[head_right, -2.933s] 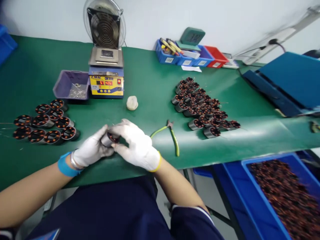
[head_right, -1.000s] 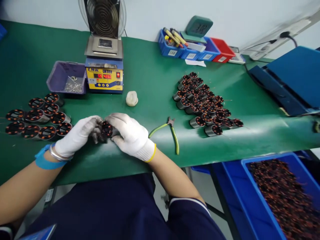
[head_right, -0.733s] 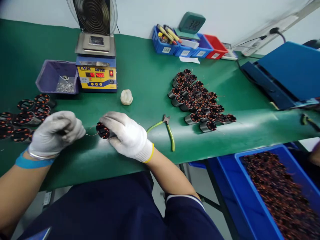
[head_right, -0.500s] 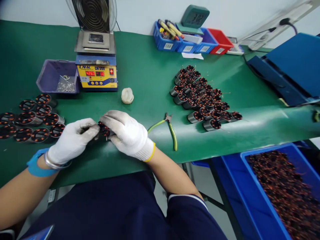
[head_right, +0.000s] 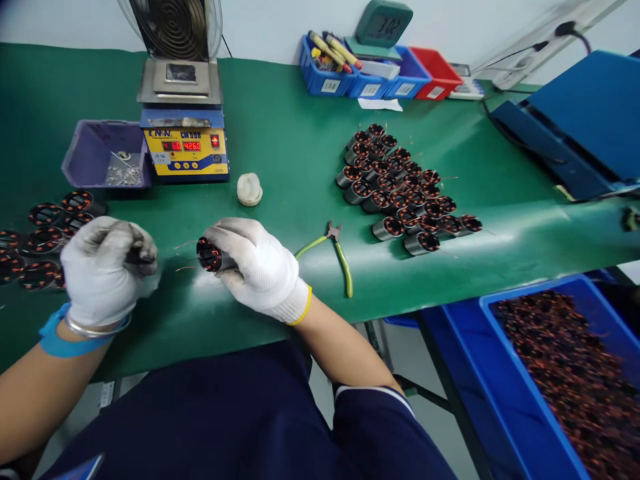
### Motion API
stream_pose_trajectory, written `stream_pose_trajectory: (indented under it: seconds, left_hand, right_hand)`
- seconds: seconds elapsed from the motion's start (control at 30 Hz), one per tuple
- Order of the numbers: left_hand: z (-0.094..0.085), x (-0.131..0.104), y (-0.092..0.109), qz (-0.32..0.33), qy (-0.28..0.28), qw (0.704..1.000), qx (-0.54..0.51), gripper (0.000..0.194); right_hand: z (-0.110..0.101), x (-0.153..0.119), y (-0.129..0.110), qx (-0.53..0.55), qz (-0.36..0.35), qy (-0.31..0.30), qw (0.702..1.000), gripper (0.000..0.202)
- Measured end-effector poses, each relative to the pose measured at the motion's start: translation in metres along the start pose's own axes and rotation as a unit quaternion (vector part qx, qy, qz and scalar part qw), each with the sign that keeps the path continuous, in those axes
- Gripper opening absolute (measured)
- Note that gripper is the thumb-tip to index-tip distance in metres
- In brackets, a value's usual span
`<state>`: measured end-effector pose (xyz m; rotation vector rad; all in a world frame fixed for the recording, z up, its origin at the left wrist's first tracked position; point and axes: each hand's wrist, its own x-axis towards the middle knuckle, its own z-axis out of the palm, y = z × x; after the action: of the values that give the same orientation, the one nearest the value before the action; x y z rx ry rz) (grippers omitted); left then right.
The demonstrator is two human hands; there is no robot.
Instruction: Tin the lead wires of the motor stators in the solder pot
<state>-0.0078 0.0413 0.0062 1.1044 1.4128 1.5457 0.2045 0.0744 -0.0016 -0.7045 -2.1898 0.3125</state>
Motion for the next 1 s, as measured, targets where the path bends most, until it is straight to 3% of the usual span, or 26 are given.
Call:
stream_pose_trajectory:
  seconds: [0.07, 0.13, 0.17, 0.2, 0.27, 0.33, 0.4, 0.47, 0.6, 0.7, 0.83, 1.0]
  left_hand:
    - [0.0, 0.001, -0.004, 0.008, -0.045, 0.998, 0.034, 0.028]
    - [0.003, -0.003, -0.005, -0.029, -0.136, 0.985, 0.102, 0.027]
    - [0.005, -0.006, -0.004, -0.045, -0.154, 0.98, 0.114, 0.026]
    - [0.008, -0.009, -0.003, -0.056, -0.149, 0.982, 0.105, 0.027]
    - [0.011, -0.014, -0.001, -0.043, -0.079, 0.996, 0.025, 0.024]
    - [0.01, -0.016, -0.002, -0.003, 0.01, 0.997, -0.071, 0.019]
    - [0.008, -0.015, -0.006, 0.032, 0.058, 0.991, -0.119, 0.019]
    - [0.007, -0.013, -0.013, 0.018, 0.043, 0.994, -0.102, 0.02]
    - [0.014, -0.011, -0.028, -0.09, -0.05, 0.995, 0.004, 0.023]
    - [0.019, -0.008, -0.031, -0.132, -0.085, 0.987, 0.034, 0.029]
    - [0.02, -0.002, -0.032, -0.145, -0.089, 0.984, 0.056, 0.035]
    - [0.018, 0.0, -0.031, -0.15, -0.103, 0.981, 0.066, 0.04]
  right_hand:
    - [0.0, 0.0, 0.0, -0.004, -0.005, -0.004, 1.0, 0.055]
    - [0.001, 0.001, -0.001, -0.008, -0.021, -0.006, 1.0, 0.053]
    - [0.002, 0.001, -0.002, -0.007, -0.026, -0.004, 1.0, 0.053]
    - [0.002, 0.0, -0.003, -0.004, -0.025, 0.001, 1.0, 0.052]
    - [0.0, -0.001, -0.002, 0.003, -0.014, 0.018, 1.0, 0.052]
    - [-0.004, -0.003, 0.002, 0.0, 0.004, 0.035, 0.999, 0.051]
    - [-0.01, -0.006, 0.013, -0.029, 0.032, 0.036, 0.998, 0.052]
    - [-0.018, -0.007, 0.032, -0.074, 0.066, 0.029, 0.995, 0.054]
    - [-0.028, 0.0, 0.077, -0.148, 0.128, 0.008, 0.981, 0.055]
    - [-0.027, 0.013, 0.097, -0.194, 0.176, -0.069, 0.963, 0.058]
    - [-0.022, 0.032, 0.101, -0.237, 0.206, -0.174, 0.933, 0.06]
    - [-0.024, 0.049, 0.098, -0.253, 0.232, -0.21, 0.916, 0.058]
